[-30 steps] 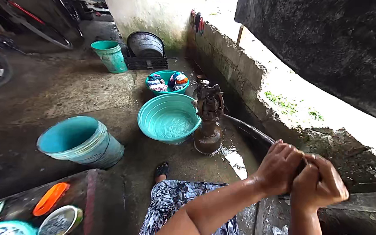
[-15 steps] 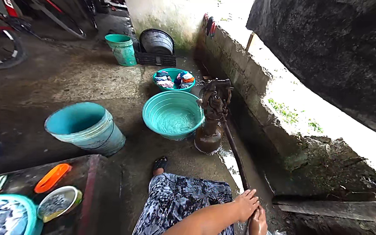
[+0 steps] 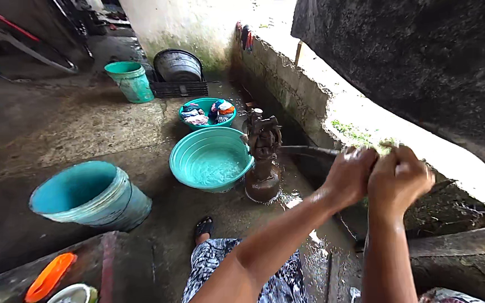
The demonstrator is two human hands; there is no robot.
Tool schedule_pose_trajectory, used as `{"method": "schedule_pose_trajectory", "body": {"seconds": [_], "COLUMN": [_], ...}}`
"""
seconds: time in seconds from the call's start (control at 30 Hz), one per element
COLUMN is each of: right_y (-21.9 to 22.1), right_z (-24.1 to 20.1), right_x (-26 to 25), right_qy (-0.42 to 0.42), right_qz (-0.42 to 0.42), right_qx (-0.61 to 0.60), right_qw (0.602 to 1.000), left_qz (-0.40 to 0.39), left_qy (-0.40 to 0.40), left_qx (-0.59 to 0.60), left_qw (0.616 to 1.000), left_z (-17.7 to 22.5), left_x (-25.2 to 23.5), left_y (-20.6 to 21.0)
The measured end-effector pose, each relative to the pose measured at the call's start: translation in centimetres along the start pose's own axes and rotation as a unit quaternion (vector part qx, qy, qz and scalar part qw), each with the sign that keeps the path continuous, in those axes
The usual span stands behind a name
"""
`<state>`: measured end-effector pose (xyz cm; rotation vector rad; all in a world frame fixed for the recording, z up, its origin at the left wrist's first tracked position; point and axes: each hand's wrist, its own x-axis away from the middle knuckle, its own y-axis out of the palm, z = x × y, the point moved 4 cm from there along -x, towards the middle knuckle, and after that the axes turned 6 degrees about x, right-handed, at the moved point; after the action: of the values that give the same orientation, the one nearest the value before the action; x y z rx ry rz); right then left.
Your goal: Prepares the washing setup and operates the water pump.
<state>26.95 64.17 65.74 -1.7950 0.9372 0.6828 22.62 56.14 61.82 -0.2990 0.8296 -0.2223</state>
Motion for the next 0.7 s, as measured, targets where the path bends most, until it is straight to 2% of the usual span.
{"method": "schedule_pose_trajectory", "body": {"seconds": [0.1, 0.17, 0.23, 0.33, 0.37, 0.43, 0.5, 0.57, 0.6, 0.63, 0.7], "right_y": [-0.1, -0.1, -0.3, 0.3, 0.8, 2.6, 4.1, 5.5, 5.8, 5.3, 3.2], "right_z": [4.1, 6.1, 8.8, 13.3, 14.8, 17.9, 20.0, 21.4, 21.6, 21.0, 18.0], "right_x": [5.2, 8.8, 13.1, 20.8, 23.6, 28.7, 33.6, 35.9, 35.9, 35.0, 30.2], "right_qy": [-0.078, -0.084, -0.059, 0.037, 0.073, 0.14, 0.232, 0.34, 0.388, 0.407, 0.351], "right_qz": [0.09, 0.115, 0.119, 0.096, 0.078, 0.024, -0.101, -0.271, -0.305, -0.282, -0.136], "right_qx": [-0.117, -0.159, -0.158, -0.152, -0.146, -0.126, -0.078, -0.036, -0.044, -0.055, -0.104], "right_qw": [0.986, 0.977, 0.978, 0.983, 0.984, 0.982, 0.964, 0.9, 0.869, 0.867, 0.92], "left_qz": [0.057, 0.033, -0.005, -0.08, -0.127, -0.278, -0.442, -0.53, -0.539, -0.521, -0.425], "left_qy": [0.039, 0.046, 0.065, 0.097, 0.094, 0.041, -0.058, -0.147, -0.167, -0.165, -0.11], "left_qx": [0.023, 0.009, -0.01, -0.047, -0.061, -0.072, -0.075, -0.093, -0.098, -0.093, -0.054], "left_qw": [0.997, 0.998, 0.998, 0.991, 0.986, 0.957, 0.892, 0.83, 0.82, 0.832, 0.897], "left_z": [-0.7, -1.2, -1.9, -4.1, -5.1, -7.4, -9.1, -10.1, -10.0, -9.4, -7.2], "left_x": [4.3, 7.3, 10.6, 16.5, 18.6, 21.9, 25.0, 27.0, 27.3, 26.9, 23.5], "left_y": [3.6, 5.2, 7.7, 12.0, 13.4, 15.7, 17.1, 17.9, 17.7, 17.2, 14.9]}}
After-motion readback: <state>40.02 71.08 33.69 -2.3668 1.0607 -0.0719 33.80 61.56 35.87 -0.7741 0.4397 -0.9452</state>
